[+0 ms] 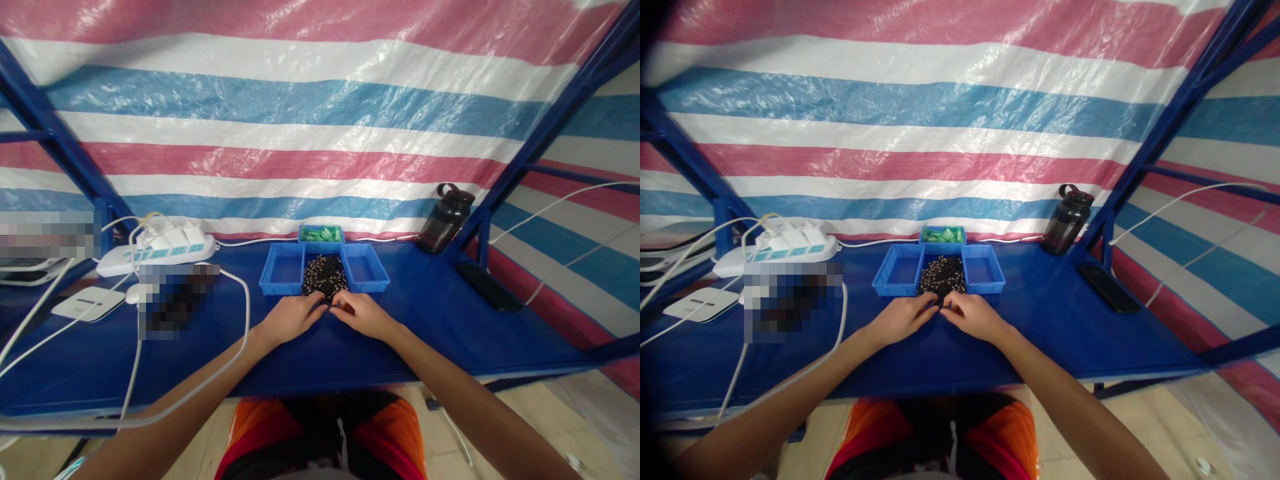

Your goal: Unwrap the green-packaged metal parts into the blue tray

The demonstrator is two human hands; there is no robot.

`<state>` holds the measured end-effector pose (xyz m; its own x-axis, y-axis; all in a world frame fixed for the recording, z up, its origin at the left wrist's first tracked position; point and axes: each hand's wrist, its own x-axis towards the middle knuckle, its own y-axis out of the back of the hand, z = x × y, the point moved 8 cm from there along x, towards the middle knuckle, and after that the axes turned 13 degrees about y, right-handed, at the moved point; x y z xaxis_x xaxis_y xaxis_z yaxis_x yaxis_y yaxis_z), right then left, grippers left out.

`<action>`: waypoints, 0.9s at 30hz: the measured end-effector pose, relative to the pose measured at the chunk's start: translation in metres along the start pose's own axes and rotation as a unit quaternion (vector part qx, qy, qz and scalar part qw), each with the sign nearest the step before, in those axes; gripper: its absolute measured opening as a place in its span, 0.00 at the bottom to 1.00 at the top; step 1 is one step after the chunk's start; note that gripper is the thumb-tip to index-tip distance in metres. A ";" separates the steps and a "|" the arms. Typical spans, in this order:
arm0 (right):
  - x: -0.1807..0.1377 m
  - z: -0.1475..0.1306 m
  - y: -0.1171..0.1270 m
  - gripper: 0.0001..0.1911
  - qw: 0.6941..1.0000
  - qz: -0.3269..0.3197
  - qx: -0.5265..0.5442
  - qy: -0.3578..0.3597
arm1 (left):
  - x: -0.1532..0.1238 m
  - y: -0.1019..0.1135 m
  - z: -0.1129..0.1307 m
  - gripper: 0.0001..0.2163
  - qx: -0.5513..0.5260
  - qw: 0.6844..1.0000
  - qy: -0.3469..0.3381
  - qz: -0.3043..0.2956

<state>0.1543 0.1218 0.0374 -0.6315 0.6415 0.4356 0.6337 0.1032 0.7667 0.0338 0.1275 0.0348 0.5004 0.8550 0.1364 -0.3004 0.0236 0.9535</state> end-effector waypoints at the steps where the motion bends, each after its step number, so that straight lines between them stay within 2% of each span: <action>1: 0.000 0.001 0.001 0.06 1.000 0.009 -0.004 -0.003 | 0.000 0.001 -0.002 0.14 -0.006 1.000 0.012 0.002; 5: 0.000 0.003 0.002 0.05 0.999 0.028 -0.026 -0.002 | -0.001 -0.001 0.002 0.16 -0.013 1.000 -0.009 -0.018; 10: 0.000 -0.006 -0.003 0.02 0.997 0.023 -0.055 0.049 | -0.004 -0.003 0.013 0.15 -0.058 0.996 -0.059 -0.036; 13: -0.001 -0.012 -0.005 0.03 0.993 0.026 -0.071 0.089 | -0.005 -0.003 0.013 0.13 -0.075 0.995 -0.058 -0.036; 18: -0.001 -0.017 -0.012 0.08 0.986 -0.011 -0.100 0.131 | -0.004 -0.006 0.007 0.10 -0.070 0.996 -0.046 -0.036; 22: 0.000 -0.017 -0.006 0.07 0.988 -0.004 -0.097 0.116 | -0.003 -0.007 0.005 0.10 -0.045 0.997 -0.055 -0.028; 27: -0.001 -0.007 0.003 0.08 0.998 0.023 -0.054 0.025 | -0.004 -0.009 0.009 0.12 -0.010 0.997 -0.069 -0.026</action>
<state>0.1538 0.1165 0.0427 -0.6265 0.6040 0.4926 0.6121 -0.0099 0.7907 0.0414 0.1197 0.0285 0.6221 0.7732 0.1235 -0.2868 0.0783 0.9548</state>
